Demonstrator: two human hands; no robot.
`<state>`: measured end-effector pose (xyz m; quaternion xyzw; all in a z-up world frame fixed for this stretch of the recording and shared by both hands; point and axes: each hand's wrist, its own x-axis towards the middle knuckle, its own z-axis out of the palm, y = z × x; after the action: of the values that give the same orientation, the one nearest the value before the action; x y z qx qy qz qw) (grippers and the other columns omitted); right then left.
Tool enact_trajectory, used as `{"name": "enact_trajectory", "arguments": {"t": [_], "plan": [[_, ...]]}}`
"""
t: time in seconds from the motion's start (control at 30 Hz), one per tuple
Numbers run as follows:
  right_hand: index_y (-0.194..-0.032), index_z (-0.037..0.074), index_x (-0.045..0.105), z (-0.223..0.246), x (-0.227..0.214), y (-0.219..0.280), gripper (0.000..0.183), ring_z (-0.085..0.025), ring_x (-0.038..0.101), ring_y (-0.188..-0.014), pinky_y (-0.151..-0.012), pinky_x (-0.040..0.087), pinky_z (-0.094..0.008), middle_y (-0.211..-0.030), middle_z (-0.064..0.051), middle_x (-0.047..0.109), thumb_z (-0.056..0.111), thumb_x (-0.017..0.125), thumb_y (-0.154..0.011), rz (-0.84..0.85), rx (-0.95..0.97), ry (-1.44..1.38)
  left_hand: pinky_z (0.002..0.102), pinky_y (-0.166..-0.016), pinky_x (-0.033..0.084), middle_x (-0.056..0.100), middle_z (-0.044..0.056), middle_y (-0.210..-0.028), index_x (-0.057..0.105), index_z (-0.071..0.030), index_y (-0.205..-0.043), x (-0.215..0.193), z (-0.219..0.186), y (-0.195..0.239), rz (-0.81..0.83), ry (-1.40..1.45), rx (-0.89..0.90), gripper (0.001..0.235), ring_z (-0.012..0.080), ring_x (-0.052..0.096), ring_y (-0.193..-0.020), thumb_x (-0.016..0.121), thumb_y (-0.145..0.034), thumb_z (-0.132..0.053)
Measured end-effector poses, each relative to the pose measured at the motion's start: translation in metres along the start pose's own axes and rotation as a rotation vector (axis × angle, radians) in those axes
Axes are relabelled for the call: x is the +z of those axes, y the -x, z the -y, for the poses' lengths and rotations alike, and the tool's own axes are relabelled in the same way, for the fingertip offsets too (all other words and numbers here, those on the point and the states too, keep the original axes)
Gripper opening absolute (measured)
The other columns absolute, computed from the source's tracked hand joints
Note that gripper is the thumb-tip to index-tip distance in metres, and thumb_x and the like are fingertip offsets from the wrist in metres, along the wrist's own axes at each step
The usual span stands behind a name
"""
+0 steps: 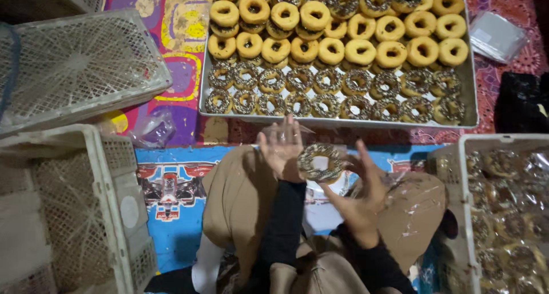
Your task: The person sits on the floor and repeatedly picks donuts from a metal tray, places them into small clear plastic bags, and puts the filled bags into a white plastic crate. The process is repeated for both plain and chocolate-sprinkled donuts.
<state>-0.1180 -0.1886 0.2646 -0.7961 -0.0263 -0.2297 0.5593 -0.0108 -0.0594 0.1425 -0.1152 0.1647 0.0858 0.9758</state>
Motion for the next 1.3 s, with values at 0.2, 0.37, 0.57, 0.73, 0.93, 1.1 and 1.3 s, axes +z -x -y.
{"name": "enact_trajectory", "arguments": {"t": [0.2, 0.37, 0.57, 0.73, 0.93, 1.1, 1.3], "plan": [[-0.152, 0.006, 0.046, 0.034, 0.012, -0.003, 0.098, -0.03, 0.056, -0.094, -0.089, 0.045, -0.044, -0.107, -0.014, 0.068, 0.021, 0.093, -0.067, -0.059, -0.082, 0.49, 0.056, -0.127, 0.032, 0.024, 0.029, -0.168, 0.041, -0.006, -0.148, 0.017, 0.036, 0.066, 0.461, 0.104, -0.27, 0.054, 0.0467, 0.028, -0.155, 0.058, -0.103, -0.029], [-0.166, 0.001, 0.026, 0.013, 0.018, -0.003, 0.086, -0.029, 0.062, -0.114, -0.103, 0.046, -0.043, -0.142, -0.017, 0.065, 0.007, 0.071, -0.092, 0.236, -0.198, 0.212, 0.056, -0.125, 0.032, 0.028, 0.019, -0.169, 0.025, -0.029, -0.167, 0.041, 0.024, 0.066, 0.479, -0.095, -0.156, 0.077, 0.0466, 0.03, -0.153, 0.06, -0.099, -0.024], [-0.154, 0.011, 0.047, 0.006, 0.017, 0.018, 0.058, -0.017, 0.065, -0.121, -0.103, 0.056, -0.033, -0.137, -0.012, 0.061, 0.005, 0.073, -0.102, -0.142, -0.128, -0.195, 0.045, -0.125, 0.035, 0.037, 0.015, -0.167, 0.024, -0.033, -0.17, 0.0, 0.019, 0.09, 0.602, -0.407, -0.256, 0.085, 0.0367, 0.039, -0.152, 0.062, -0.096, -0.014], [-0.151, 0.014, 0.053, 0.014, -0.038, -0.024, 0.066, -0.012, 0.075, -0.093, -0.077, 0.061, -0.027, -0.109, -0.009, 0.078, 0.008, 0.076, -0.089, 0.657, 0.183, 0.019, 0.056, -0.113, 0.04, 0.061, 0.021, -0.145, 0.056, -0.008, -0.149, -0.001, -0.017, 0.1, 0.335, -0.806, -0.174, 0.055, 0.0335, 0.057, -0.134, 0.061, -0.101, -0.034], [-0.147, 0.008, 0.052, 0.038, -0.087, -0.034, 0.061, -0.015, 0.072, -0.096, -0.084, 0.056, -0.027, -0.115, -0.007, 0.075, 0.008, 0.073, -0.09, 0.634, 0.029, -0.189, 0.056, -0.123, 0.03, 0.071, 0.002, -0.082, 0.078, -0.012, -0.084, 0.09, -0.021, 0.091, 1.293, -1.94, 0.339, 0.01, 0.0194, 0.069, -0.094, 0.083, -0.076, -0.017], [-0.122, 0.011, 0.075, 0.05, -0.09, -0.027, 0.028, -0.014, 0.064, -0.077, -0.075, 0.047, -0.029, -0.084, -0.001, 0.074, 0.009, 0.073, -0.095, 0.52, -0.152, -0.099, 0.048, -0.1, 0.041, 0.069, -0.001, -0.085, 0.076, -0.011, -0.094, 0.146, -0.024, 0.148, 1.555, -1.997, 0.833, 0.016, 0.0208, 0.065, -0.092, 0.085, -0.083, -0.018], [-0.105, 0.018, 0.073, 0.049, -0.072, -0.019, 0.027, -0.02, 0.05, -0.082, -0.077, 0.038, -0.036, -0.085, 0.002, 0.062, 0.023, 0.085, -0.081, 0.284, -0.66, 0.214, 0.043, -0.094, 0.041, 0.066, -0.003, -0.082, 0.073, -0.011, -0.096, 0.168, -0.015, 0.179, 1.274, -2.046, 0.83, 0.015, 0.0182, 0.065, -0.09, 0.083, -0.085, -0.013]]}}
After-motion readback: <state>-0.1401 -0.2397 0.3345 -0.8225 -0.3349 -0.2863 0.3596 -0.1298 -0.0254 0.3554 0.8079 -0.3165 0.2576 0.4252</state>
